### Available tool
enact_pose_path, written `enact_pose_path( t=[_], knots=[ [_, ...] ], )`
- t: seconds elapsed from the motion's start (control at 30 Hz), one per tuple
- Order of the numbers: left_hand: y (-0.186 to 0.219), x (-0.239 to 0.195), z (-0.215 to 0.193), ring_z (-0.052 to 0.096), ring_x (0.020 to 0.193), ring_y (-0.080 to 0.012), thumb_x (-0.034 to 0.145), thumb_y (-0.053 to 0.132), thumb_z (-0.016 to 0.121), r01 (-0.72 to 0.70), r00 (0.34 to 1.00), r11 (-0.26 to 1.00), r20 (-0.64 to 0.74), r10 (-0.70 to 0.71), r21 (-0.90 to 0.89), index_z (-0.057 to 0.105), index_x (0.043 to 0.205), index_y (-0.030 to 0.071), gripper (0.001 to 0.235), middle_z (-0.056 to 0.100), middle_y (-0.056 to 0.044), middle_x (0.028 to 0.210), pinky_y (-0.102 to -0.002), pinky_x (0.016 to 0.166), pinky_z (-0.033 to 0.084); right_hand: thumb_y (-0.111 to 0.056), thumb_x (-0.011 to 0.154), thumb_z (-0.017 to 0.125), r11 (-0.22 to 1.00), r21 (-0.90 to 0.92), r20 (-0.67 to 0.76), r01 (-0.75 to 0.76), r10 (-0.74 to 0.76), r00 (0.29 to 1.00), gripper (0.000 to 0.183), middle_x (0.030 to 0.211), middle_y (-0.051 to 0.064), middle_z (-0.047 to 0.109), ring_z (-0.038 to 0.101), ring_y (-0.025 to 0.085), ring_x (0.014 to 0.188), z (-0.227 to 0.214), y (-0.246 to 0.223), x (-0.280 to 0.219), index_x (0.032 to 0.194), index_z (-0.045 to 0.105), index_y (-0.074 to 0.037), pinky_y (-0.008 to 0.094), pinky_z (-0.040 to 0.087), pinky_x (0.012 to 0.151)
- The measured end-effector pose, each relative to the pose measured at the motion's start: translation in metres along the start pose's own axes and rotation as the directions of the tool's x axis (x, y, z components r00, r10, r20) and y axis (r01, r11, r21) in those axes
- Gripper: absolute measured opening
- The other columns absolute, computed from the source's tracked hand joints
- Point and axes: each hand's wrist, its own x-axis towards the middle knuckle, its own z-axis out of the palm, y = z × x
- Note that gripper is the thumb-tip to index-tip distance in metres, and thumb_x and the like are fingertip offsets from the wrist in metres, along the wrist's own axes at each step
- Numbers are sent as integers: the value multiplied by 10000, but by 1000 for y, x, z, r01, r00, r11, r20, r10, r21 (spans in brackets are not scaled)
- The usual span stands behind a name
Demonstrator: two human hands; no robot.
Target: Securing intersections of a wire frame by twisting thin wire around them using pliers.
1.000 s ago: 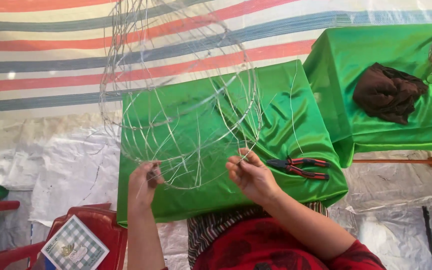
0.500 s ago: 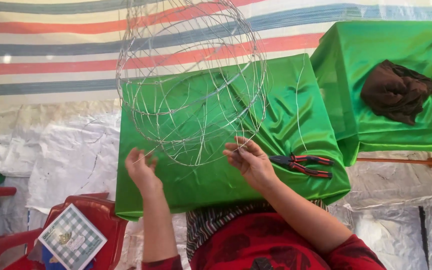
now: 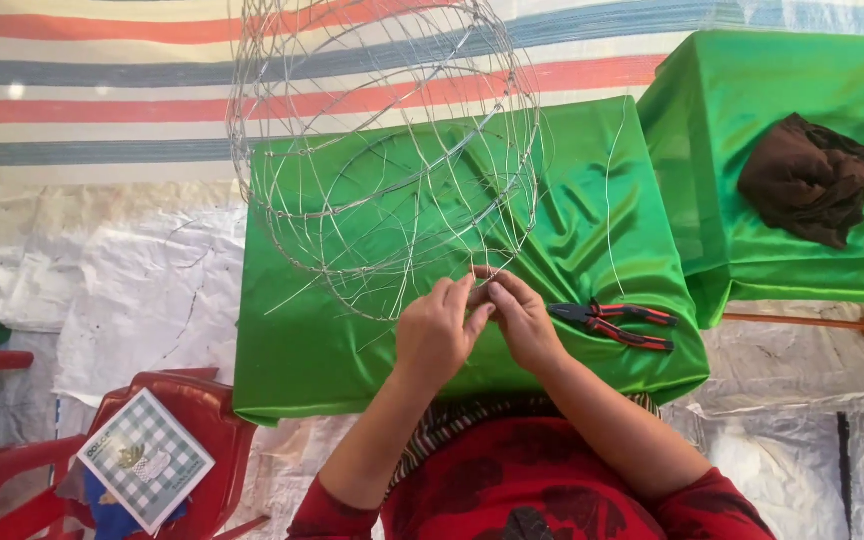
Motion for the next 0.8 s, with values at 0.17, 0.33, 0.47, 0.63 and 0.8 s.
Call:
enact_pose_path(
  t=[0.17,0.33,0.47,0.63,0.8],
  knots=[
    [-8,16,7,715,643,-270,995,345,667,143,988,929,1,-152,-341,765,1018,108,257,706,-45,811,-356,567,576,-168,1059,485,985,-158,6,64,-64,998,349,927,226,703,720,281,788,-20,-19,7,1315,616,29,388,618,748],
    [-17,23,1,749,778,-234,988,305,692,163,983,886,-4,-183,-435,750,954,167,153,742,4,856,-327,683,606,-156,1068,469,975,-208,-38,74,-84,996,312,925,218,712,720,264,798,-21,-34,4,1262,629,28,367,617,761],
    [-16,30,-7,745,769,-262,983,282,700,173,981,865,8,-191,-471,747,932,155,144,745,-20,830,-351,688,607,-112,1011,611,946,-315,24,81,-77,997,222,905,212,735,742,254,796,-9,-35,2,1156,698,32,383,637,769],
    [-19,29,-5,746,776,-256,983,295,697,171,982,883,0,-190,-436,749,930,178,139,742,-12,828,-347,693,606,-76,986,665,949,-291,40,118,-111,993,168,866,186,729,730,226,782,-11,-27,3,1116,699,26,366,626,768],
    [-17,29,0,751,789,-240,975,308,712,182,977,895,-26,-210,-407,756,911,185,146,757,0,839,-332,697,604,-48,989,674,896,-385,33,221,-226,974,91,773,144,718,686,174,724,-15,-22,-2,1052,702,12,347,602,761]
  ],
)
